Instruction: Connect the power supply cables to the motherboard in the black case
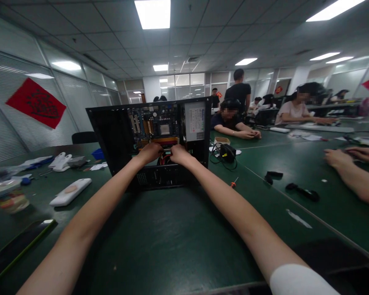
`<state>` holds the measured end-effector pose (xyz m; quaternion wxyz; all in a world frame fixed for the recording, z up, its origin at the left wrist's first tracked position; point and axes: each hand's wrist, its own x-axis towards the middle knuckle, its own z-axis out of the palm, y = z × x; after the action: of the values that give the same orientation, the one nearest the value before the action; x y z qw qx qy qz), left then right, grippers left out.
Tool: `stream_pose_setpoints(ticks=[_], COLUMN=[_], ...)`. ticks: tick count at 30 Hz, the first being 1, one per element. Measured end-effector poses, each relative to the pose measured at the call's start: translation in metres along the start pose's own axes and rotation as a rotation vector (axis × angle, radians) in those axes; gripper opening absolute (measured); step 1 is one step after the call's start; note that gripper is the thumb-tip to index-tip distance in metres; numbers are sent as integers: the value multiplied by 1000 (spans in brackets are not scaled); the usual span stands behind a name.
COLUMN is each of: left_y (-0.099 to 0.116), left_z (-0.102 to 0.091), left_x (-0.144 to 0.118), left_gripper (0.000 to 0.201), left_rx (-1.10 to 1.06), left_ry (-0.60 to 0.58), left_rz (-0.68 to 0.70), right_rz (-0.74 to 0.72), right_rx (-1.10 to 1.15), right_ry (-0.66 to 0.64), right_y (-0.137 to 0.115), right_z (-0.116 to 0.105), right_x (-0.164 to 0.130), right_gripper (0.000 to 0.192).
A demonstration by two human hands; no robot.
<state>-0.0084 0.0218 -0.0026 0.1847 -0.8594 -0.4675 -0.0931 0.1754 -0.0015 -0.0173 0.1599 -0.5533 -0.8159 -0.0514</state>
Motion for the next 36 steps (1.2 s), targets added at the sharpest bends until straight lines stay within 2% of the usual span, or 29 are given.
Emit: stream_pose_setpoints(ticks=[11,18,23,36], left_y=[-3,8,7,-2], left_z=[1,-2,-3,6], left_x=[-4,0,0,1], left_gripper=[28,29,29,28], left_rx=[10,16,13,-16], left_ry=[14,-24,-35,1], left_rz=[-8,-90,-86,-70], right_rz=[-37,-189,-320,-381], right_rx=[2,-62,-116,-163], right_ry=[-16,31,47,86], right_y=[2,3,6,12], right_z=[6,-2,-8,2], right_x=[3,3,12,28], right_gripper=[26,28,30,25])
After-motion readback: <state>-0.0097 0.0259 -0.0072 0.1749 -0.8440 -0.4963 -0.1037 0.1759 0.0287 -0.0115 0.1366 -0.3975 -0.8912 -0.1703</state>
